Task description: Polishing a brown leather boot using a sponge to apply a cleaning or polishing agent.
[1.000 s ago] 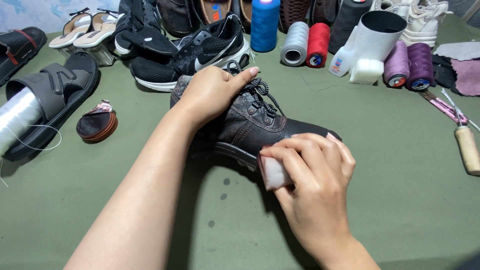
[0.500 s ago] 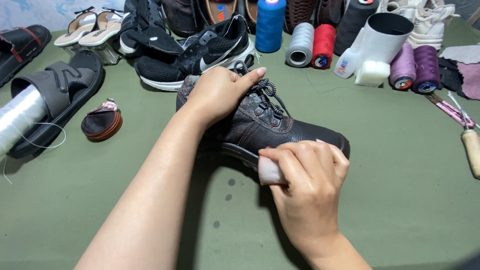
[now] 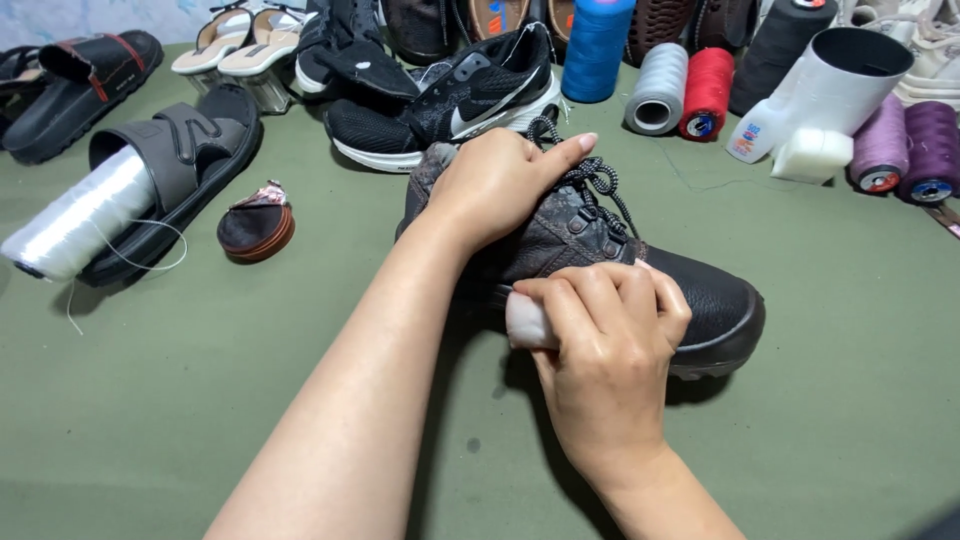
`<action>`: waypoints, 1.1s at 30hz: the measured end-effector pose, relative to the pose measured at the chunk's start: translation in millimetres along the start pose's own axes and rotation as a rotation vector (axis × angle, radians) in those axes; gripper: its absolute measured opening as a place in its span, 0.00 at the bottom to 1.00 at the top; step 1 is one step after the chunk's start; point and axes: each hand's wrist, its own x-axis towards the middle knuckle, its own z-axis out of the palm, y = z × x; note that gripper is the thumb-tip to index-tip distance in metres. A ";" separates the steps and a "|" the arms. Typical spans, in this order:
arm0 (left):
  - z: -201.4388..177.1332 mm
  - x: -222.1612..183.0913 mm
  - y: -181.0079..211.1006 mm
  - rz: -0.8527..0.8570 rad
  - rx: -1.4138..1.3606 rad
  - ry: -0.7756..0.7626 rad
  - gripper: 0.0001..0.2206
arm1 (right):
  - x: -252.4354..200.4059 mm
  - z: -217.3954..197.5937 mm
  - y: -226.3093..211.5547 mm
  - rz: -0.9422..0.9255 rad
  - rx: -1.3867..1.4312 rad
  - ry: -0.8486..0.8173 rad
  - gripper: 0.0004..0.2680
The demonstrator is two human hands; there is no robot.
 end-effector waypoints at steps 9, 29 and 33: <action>0.3 -5.4 -0.5 -0.012 -0.012 0.005 0.33 | -11.0 -19.2 11.8 0.056 0.031 -0.059 0.12; 3.0 3.2 -4.4 0.003 -0.040 -0.001 0.33 | -10.3 -66.0 82.6 0.453 0.013 -0.229 0.08; 4.3 5.2 -5.7 0.005 -0.036 0.002 0.34 | -9.7 -69.4 87.9 0.482 0.015 -0.224 0.07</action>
